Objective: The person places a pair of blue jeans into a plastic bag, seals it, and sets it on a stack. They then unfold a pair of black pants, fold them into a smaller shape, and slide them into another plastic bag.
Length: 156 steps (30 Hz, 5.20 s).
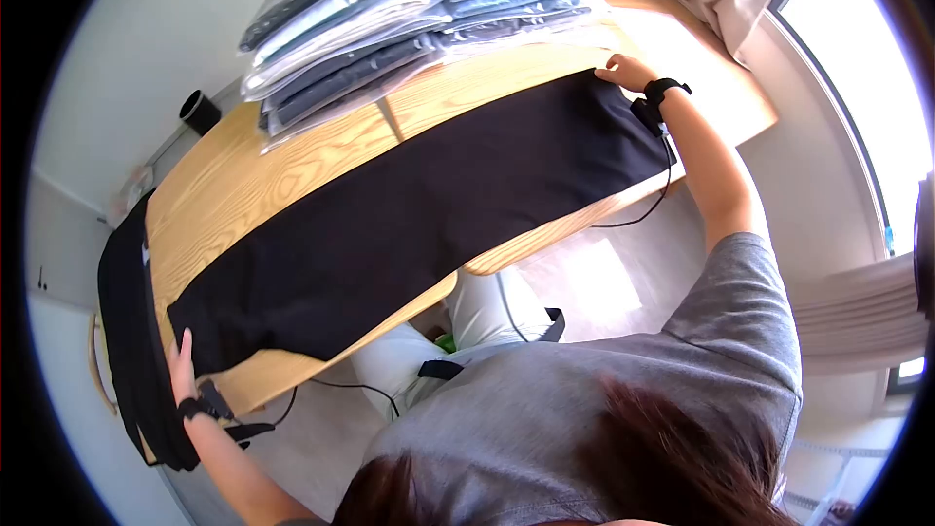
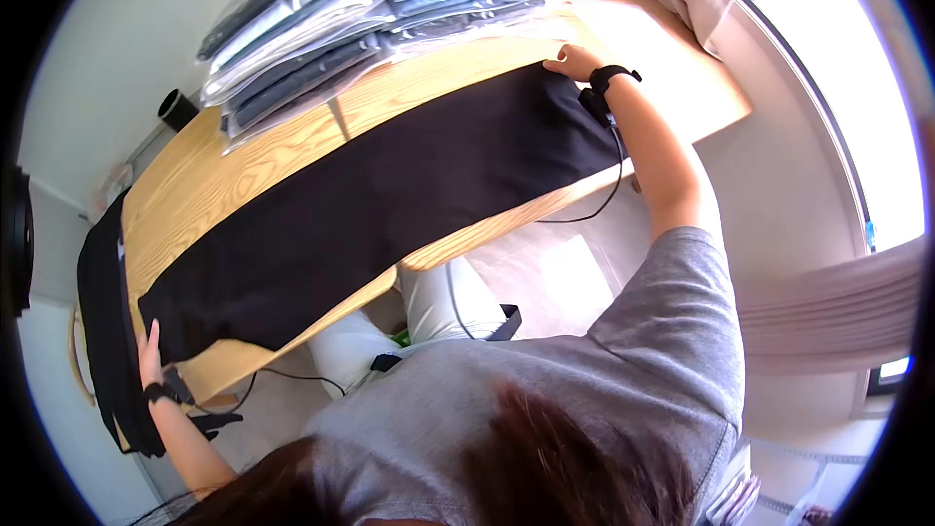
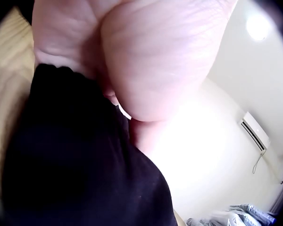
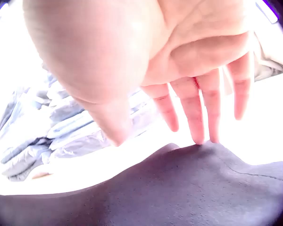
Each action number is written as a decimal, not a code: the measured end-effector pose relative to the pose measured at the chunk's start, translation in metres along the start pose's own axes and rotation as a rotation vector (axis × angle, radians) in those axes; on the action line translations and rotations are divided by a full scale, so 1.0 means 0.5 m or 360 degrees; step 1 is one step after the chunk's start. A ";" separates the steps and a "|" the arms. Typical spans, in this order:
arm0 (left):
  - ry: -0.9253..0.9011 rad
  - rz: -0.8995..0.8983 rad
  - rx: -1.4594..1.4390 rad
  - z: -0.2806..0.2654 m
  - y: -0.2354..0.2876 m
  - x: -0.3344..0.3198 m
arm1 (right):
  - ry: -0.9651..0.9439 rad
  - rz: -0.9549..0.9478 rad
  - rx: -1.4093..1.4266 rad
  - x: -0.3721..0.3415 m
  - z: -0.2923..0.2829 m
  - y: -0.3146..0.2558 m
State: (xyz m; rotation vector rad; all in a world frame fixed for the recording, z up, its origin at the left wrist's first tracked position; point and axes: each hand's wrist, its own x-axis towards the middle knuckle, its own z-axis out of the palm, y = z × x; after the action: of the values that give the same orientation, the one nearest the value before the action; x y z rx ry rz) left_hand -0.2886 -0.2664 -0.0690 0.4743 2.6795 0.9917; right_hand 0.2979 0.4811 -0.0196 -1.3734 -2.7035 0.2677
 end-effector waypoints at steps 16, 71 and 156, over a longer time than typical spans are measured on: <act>-0.0006 -0.0079 0.0155 0.004 -0.054 0.033 | -0.0174 0.0389 0.0815 -0.131 0.043 0.030; -0.0054 0.0863 0.0441 0.291 0.283 0.111 | -0.0493 0.0405 0.0829 0.005 0.023 0.127; -0.0589 0.1742 -0.0666 0.853 1.124 -0.449 | 0.0066 0.0417 0.1235 -0.222 0.033 0.107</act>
State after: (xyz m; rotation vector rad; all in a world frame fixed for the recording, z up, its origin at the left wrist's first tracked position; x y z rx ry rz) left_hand 0.1814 0.2996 0.0148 1.8712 1.6951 1.4417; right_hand 0.4029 0.4202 -0.0471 -1.4085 -1.9960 1.1394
